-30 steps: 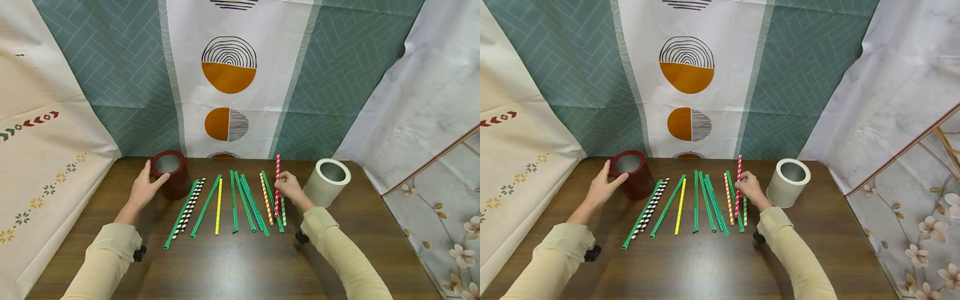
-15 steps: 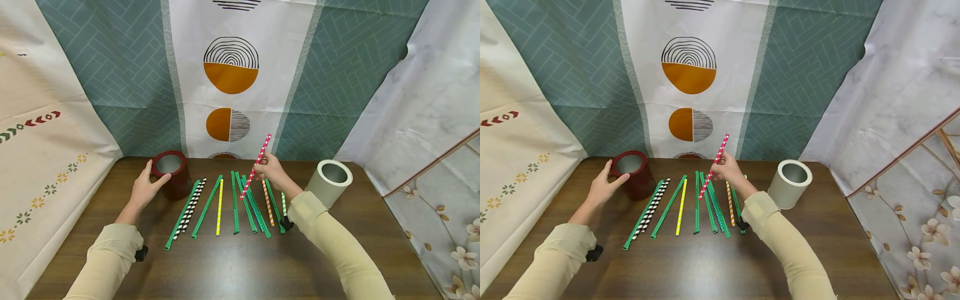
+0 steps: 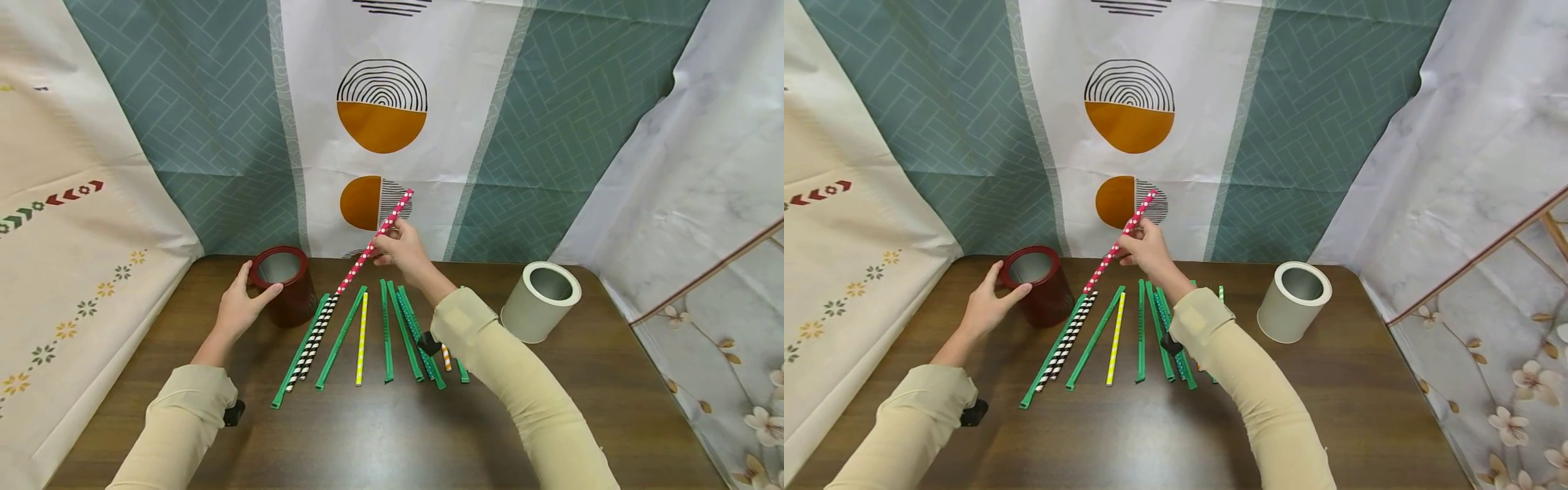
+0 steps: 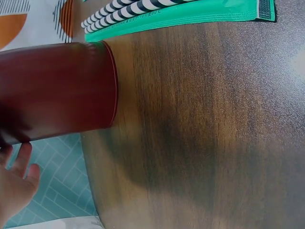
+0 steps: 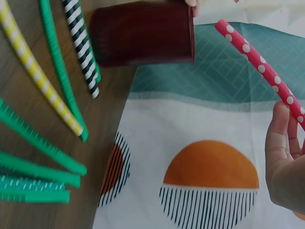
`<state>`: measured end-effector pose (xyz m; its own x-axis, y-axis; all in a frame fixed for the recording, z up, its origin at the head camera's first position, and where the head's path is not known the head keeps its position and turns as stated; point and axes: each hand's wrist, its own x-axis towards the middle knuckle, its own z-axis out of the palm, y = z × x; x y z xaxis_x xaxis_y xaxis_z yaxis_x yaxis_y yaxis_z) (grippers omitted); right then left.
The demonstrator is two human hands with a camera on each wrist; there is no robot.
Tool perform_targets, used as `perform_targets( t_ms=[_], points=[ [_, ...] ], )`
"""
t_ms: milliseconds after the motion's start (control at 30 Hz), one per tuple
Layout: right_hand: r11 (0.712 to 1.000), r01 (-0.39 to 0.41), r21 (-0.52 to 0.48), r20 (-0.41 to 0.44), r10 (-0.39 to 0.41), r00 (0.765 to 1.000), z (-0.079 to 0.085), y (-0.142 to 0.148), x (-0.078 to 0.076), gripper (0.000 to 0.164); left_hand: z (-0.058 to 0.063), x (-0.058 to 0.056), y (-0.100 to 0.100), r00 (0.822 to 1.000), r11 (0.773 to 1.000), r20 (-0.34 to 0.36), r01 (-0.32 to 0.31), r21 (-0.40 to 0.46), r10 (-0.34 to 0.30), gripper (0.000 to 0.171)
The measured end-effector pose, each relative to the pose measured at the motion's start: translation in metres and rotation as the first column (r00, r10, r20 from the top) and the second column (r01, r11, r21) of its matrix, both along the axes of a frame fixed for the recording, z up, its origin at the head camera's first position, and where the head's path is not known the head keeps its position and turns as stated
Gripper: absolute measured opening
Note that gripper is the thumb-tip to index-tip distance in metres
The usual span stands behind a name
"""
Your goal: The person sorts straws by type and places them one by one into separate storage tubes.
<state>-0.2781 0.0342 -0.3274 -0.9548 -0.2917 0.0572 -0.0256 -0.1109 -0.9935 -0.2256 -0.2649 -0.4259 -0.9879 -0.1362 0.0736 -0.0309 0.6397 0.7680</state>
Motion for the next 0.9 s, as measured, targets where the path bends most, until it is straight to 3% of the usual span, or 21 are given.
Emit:
perform_targets(
  t_ms=[400,600,900],
  points=[
    [0.993,0.087,-0.076,-0.084,-0.093,0.992,-0.002,-0.050,-0.008,0.009,-0.001,0.000,0.001,1.000,1.000,-0.014,-0.014,0.004,0.014,0.089],
    [0.994,0.100,-0.036,-0.120,-0.104,0.987,-0.010,-0.071,-0.009,0.010,0.000,0.000,0.001,1.000,1.000,-0.015,-0.017,0.009,0.017,0.089],
    [0.997,0.060,0.055,-0.153,-0.051,0.987,-0.026,-0.094,-0.003,0.016,-0.002,0.000,0.000,1.000,1.000,-0.027,-0.011,0.012,0.012,0.089]
  ],
)
